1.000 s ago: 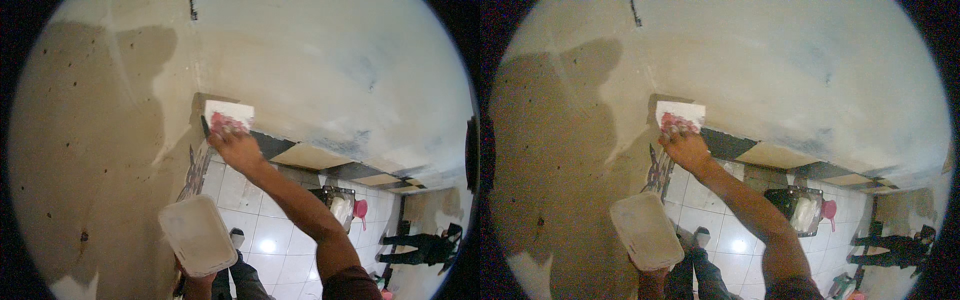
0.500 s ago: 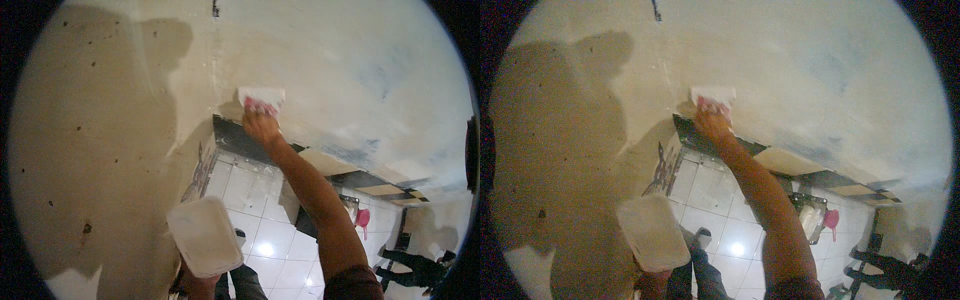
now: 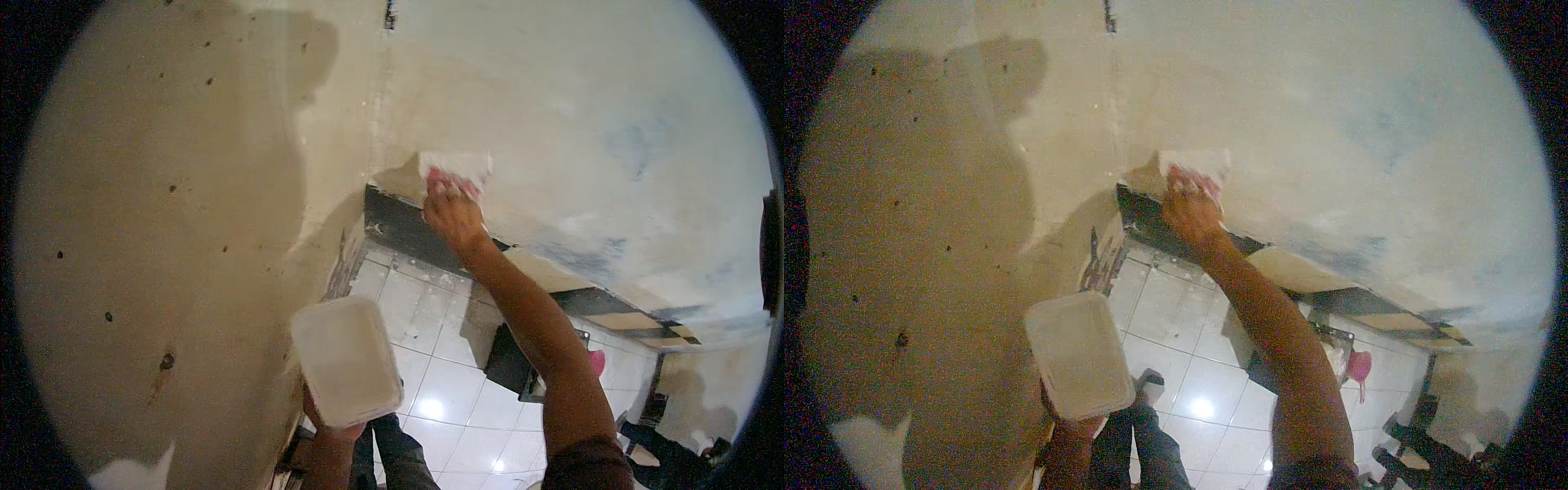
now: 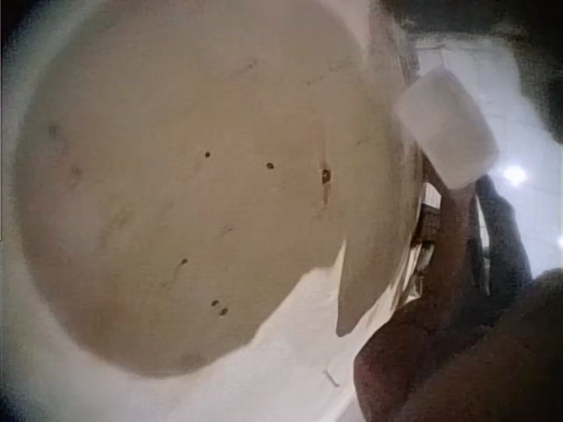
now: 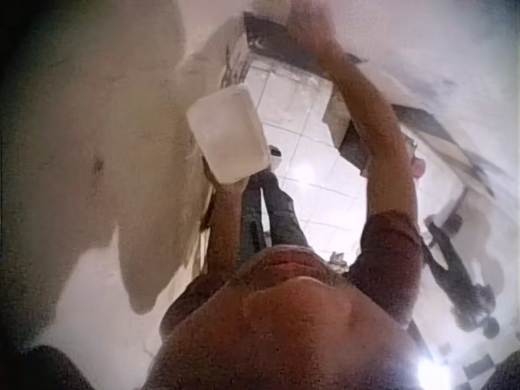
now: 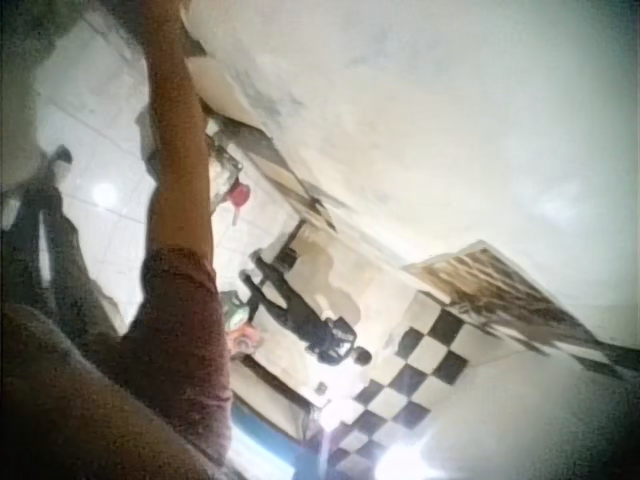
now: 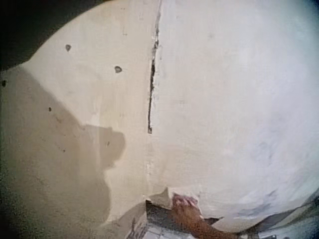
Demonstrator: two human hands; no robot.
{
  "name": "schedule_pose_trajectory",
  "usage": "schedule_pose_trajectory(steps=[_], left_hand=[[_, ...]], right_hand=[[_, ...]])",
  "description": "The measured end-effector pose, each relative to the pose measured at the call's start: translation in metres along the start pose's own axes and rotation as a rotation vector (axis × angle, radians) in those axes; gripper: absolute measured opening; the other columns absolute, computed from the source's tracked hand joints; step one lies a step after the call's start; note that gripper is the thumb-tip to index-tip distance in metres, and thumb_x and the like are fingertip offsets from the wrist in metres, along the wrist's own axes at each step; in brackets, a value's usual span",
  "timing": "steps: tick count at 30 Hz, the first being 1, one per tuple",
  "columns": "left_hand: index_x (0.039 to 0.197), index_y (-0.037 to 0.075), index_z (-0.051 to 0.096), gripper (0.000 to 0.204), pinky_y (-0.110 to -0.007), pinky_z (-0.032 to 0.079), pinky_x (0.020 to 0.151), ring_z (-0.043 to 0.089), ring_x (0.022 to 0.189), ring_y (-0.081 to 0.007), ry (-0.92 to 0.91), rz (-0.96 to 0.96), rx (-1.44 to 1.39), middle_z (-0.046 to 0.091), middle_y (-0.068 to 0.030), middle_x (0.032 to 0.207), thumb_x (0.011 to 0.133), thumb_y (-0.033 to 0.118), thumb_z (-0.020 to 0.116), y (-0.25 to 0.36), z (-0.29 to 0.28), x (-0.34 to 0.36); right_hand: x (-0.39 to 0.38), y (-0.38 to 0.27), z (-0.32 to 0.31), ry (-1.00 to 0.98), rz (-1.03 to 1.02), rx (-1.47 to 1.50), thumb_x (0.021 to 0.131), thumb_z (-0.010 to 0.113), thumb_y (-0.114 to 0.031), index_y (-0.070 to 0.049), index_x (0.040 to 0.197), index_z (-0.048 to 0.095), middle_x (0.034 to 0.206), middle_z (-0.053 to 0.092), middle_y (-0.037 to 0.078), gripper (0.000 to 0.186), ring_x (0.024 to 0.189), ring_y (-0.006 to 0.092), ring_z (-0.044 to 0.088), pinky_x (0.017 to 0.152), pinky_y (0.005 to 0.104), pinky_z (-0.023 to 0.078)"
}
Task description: The person applies plaster to a wall using a scraper, scooping filler from a plastic container and spreading it in smooth strokes across the surface.
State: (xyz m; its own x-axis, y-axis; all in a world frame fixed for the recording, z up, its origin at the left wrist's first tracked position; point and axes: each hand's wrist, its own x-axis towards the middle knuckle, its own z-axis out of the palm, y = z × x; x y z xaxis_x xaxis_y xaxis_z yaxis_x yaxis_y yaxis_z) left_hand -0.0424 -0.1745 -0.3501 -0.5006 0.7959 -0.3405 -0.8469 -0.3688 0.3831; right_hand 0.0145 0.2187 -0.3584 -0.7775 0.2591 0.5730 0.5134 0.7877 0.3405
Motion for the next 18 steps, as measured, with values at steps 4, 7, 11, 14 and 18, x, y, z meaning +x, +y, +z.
schedule_pose_trajectory(steps=[4, 7, 11, 14, 18], left_hand=[[0.14, 0.008, 0.034, 0.063, -0.051, 0.04, 0.101, 0.047, 0.123, -0.0325, -0.059, -0.087, -0.299, 0.045, -0.0141, 0.136, 0.092, 0.049, 0.043, 0.007, 0.008, 0.022], [0.139, 0.008, 0.036, 0.061, -0.049, 0.041, 0.101, 0.048, 0.122, -0.0316, -0.078, -0.044, -0.2, 0.047, -0.0137, 0.134, 0.093, 0.048, 0.043, -0.001, 0.009, 0.038], [0.138, 0.008, 0.037, 0.059, -0.048, 0.042, 0.1, 0.05, 0.12, -0.0306, -0.158, -0.071, -0.146, 0.049, -0.0136, 0.132, 0.093, 0.045, 0.043, -0.006, 0.026, 0.068], [0.137, 0.006, 0.038, 0.057, -0.047, 0.043, 0.099, 0.051, 0.119, -0.0296, -0.168, -0.171, -0.215, 0.05, -0.0134, 0.131, 0.094, 0.043, 0.043, -0.01, 0.036, 0.09], [0.139, 0.01, 0.037, 0.058, -0.049, 0.042, 0.1, 0.05, 0.121, -0.0294, -0.248, -0.106, 0.149, 0.047, -0.0117, 0.136, 0.094, 0.048, 0.039, -0.022, 0.039, 0.102]], right_hand=[[-0.006, -0.037, -0.115, -0.344, 0.148, 0.266, 0.083, 0.059, -0.017, -0.008, 0.131, 0.051, 0.119, 0.06, 0.016, 0.049, 0.098, 0.0287, 0.062, 0.079, 0.0436, 0.053], [-0.004, -0.031, -0.185, 0.052, 0.458, 0.582, 0.079, 0.062, -0.007, -0.006, 0.117, 0.054, 0.106, 0.063, 0.014, 0.039, 0.091, 0.0244, 0.063, 0.078, 0.0375, 0.052], [0.002, -0.048, -0.237, 0.485, 1.216, 1.43, 0.08, 0.062, -0.003, -0.003, 0.107, 0.053, 0.101, 0.062, 0.008, 0.028, 0.091, 0.017, 0.06, 0.077, 0.0319, 0.051], [-0.009, -0.058, -0.243, 0.263, 1.463, 1.512, 0.082, 0.061, -0.002, -0.002, 0.106, 0.053, 0.101, 0.062, 0.008, 0.025, 0.084, 0.013, 0.06, 0.072, 0.027, 0.051], [-0.028, -0.083, -0.215, -0.179, 1.392, 1.33, 0.084, 0.063, -0.005, 0.006, 0.109, 0.058, 0.093, 0.066, 0.011, 0.028, 0.078, 0.0136, 0.063, 0.072, 0.0258, 0.051]])
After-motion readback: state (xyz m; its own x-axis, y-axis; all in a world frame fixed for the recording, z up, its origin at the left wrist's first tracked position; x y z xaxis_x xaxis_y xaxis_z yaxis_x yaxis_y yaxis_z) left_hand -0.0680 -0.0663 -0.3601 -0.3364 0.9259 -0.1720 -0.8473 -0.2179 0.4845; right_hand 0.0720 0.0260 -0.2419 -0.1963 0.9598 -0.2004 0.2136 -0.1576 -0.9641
